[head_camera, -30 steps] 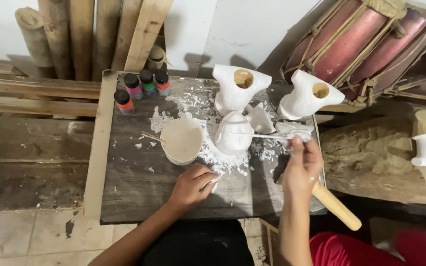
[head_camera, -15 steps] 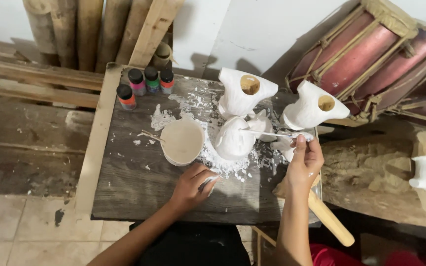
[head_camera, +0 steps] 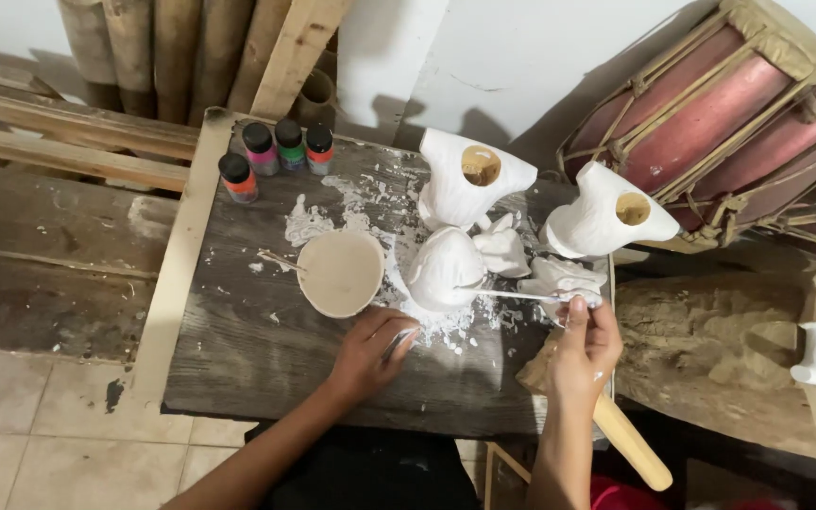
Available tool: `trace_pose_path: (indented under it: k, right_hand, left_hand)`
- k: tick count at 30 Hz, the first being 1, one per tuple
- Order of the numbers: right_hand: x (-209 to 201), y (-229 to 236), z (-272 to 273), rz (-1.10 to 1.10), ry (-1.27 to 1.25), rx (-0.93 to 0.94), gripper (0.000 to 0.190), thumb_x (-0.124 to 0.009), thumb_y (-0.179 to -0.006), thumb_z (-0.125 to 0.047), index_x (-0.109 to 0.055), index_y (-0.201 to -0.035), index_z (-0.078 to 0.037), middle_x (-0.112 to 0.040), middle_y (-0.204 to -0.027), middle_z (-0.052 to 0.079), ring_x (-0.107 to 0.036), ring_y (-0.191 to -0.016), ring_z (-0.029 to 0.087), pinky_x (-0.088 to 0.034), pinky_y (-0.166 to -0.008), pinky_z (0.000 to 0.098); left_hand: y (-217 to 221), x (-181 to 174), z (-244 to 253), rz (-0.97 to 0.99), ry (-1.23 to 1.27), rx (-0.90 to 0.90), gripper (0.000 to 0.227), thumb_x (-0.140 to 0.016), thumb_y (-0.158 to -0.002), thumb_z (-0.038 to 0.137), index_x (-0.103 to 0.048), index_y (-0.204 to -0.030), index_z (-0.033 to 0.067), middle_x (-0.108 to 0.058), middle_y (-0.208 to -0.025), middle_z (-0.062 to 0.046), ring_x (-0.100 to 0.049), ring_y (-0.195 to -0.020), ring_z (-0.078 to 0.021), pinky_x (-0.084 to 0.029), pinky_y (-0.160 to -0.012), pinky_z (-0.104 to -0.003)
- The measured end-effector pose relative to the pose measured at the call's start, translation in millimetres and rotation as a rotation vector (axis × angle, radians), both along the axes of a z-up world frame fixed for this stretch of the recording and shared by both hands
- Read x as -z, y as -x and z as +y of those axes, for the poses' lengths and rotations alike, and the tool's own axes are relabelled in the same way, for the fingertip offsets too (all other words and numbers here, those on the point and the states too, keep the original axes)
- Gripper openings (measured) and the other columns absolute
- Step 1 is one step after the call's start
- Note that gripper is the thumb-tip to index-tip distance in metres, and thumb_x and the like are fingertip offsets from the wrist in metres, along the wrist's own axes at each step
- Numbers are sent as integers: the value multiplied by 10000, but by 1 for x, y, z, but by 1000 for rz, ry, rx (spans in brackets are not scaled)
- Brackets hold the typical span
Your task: Cleaning and smoothing plaster molds using a scraping tool and hands
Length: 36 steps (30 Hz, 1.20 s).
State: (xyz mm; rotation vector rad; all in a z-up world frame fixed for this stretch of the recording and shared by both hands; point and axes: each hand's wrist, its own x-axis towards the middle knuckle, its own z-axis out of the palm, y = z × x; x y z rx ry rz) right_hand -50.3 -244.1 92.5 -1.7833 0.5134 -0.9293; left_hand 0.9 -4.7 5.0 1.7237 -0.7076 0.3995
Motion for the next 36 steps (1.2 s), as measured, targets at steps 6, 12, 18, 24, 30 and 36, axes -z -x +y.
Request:
trace_pose_path:
  k: [6, 12, 18, 24, 30, 36]
  right_hand:
    - [-1, -28, -4, -51, -41, -5, 111, -587, -1089, -58, -670, -1018, -76, -612, -802, -1, -533, -739, 67, -467, -725, 194]
    - [7, -31, -16, -61, -39, -33, 114, -592, -1094, -67, -662, -1006, -68, -606, -795, 13, -526, -731, 70, -479, -727, 203]
    - [6, -11, -7, -14, -33, -41, 108, -605, -1091, -75, -668, -1004, -62, -611, -788, 25, -547, -736, 85, -485, -728, 214]
    - [10, -37, -8, -41, -6, -35, 127, -582, -1100, -63, -673, -1013, -65, -597, -789, 9, -513, -731, 73, -465, -734, 206]
    - [-4, -56, -6, -73, 63, -60, 140, -584, -1110, -94, -649, -990, -68, -582, -771, 18, -467, -727, 77, -442, -732, 209]
    - [-31, -42, 26, -96, 182, -108, 131, -581, -1107, -63, -644, -1008, -6, -593, -825, 80, -526, -814, 136, -493, -853, 317]
  left_hand:
    - [2, -7, 3, 0, -13, -1, 97, -684, -942, 108, -743, -1015, 84, -710, -919, -92, -726, -830, -318, -595, -762, -414]
    - [1, -10, 2, -28, -13, 15, 92, -699, -932, 99, -734, -1013, 72, -711, -927, -98, -728, -839, -320, -597, -760, -417]
    - [1, -10, 2, -22, -19, 4, 102, -706, -925, 88, -739, -1021, 82, -718, -925, -80, -734, -834, -303, -602, -761, -402]
    - [0, -6, 3, -48, -10, 30, 86, -717, -922, 97, -727, -1002, 69, -702, -924, -96, -723, -837, -320, -588, -759, -415]
    - [2, -6, 4, -63, -8, 11, 95, -734, -912, 114, -740, -1003, 86, -711, -925, -77, -723, -834, -298, -590, -764, -402]
    - [2, -5, 3, -50, -21, -4, 100, -732, -919, 149, -747, -1014, 123, -713, -942, -46, -724, -859, -268, -588, -785, -378]
